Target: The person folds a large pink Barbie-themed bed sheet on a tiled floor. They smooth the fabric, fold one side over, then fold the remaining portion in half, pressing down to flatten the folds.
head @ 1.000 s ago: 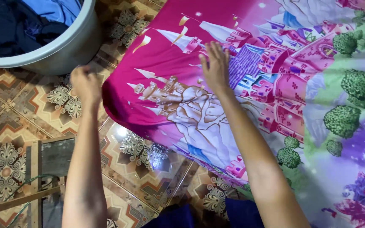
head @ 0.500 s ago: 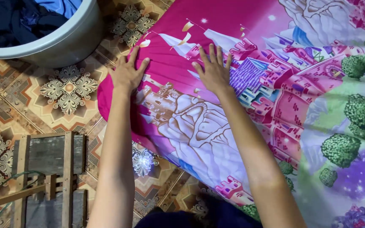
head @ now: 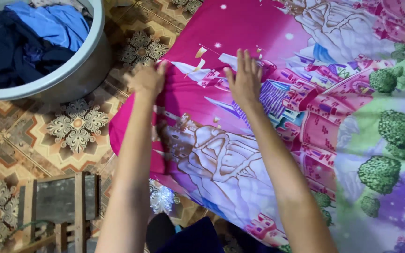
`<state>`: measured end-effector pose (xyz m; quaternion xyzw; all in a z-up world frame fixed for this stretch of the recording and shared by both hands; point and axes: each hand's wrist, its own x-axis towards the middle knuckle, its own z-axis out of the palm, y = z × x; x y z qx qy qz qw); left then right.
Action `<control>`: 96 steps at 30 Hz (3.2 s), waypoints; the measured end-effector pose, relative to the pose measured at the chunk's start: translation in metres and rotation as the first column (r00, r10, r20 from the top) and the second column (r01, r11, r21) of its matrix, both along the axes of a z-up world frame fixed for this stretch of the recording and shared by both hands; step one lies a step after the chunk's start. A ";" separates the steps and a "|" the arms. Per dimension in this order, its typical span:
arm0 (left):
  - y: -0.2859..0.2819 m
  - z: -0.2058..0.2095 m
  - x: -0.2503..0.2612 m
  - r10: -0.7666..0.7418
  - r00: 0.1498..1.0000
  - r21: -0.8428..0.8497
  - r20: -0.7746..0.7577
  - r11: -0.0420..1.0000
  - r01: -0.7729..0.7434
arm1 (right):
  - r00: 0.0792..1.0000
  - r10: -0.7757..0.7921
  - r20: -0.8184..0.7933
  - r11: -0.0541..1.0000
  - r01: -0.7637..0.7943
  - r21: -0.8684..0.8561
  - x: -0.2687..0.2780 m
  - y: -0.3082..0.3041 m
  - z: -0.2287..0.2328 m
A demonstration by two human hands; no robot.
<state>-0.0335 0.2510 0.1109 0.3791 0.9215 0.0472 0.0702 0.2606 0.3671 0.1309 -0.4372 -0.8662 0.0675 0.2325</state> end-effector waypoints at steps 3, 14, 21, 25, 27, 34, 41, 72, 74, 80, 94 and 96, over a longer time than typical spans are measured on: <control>0.039 0.022 0.048 -0.255 0.963 0.180 -0.083 0.947 0.266 | 0.988 -0.088 0.126 0.995 0.081 0.055 -0.001 0.011 0.002; 0.081 0.021 0.039 -0.391 0.892 -0.014 0.227 0.915 0.404 | 0.918 -0.105 0.382 0.924 0.232 -0.304 -0.016 0.022 -0.005; 0.101 0.019 0.027 -0.352 0.890 -0.070 0.290 0.920 0.387 | 0.964 -0.088 0.250 0.953 0.154 -0.260 -0.017 0.023 0.000; 0.100 0.028 0.028 -0.321 0.892 -0.047 0.317 0.935 0.353 | 0.979 -0.128 0.158 0.977 0.152 -0.151 -0.005 0.049 -0.012; 0.107 0.029 0.024 -0.310 0.897 -0.059 0.316 0.937 0.344 | 0.963 -0.229 0.142 0.963 0.245 -0.113 0.006 0.065 0.002; 0.107 0.046 0.038 -0.211 0.928 -0.079 0.308 0.966 0.246 | 0.892 -0.329 0.309 0.875 0.411 -0.256 0.025 0.088 -0.025; 0.119 0.026 0.030 -0.215 0.933 -0.088 0.287 0.964 0.249 | 0.895 -0.384 0.227 0.872 0.433 -0.230 0.030 0.081 -0.026; 0.282 -0.004 -0.070 -0.310 0.950 0.395 -0.031 0.870 0.297 | 0.859 -0.500 0.108 0.866 0.493 0.088 0.038 0.086 -0.009; 0.305 -0.073 -0.081 -0.270 0.963 0.371 0.019 0.896 0.244 | 0.849 -0.512 0.130 0.859 0.506 0.077 0.044 0.081 -0.014; 0.305 -0.101 -0.084 -0.216 0.949 0.162 0.229 0.970 0.182 | 0.830 -0.517 0.208 0.848 0.530 -0.004 0.055 0.085 -0.041; 0.258 0.031 0.030 -0.763 0.639 0.169 0.097 0.645 0.745 | 0.807 -0.538 0.243 0.812 0.574 -0.108 0.052 0.100 -0.040; 0.266 0.022 0.030 -0.736 0.654 0.043 0.173 0.669 0.742 | 0.821 -0.528 0.216 0.819 0.560 -0.124 0.053 0.100 -0.042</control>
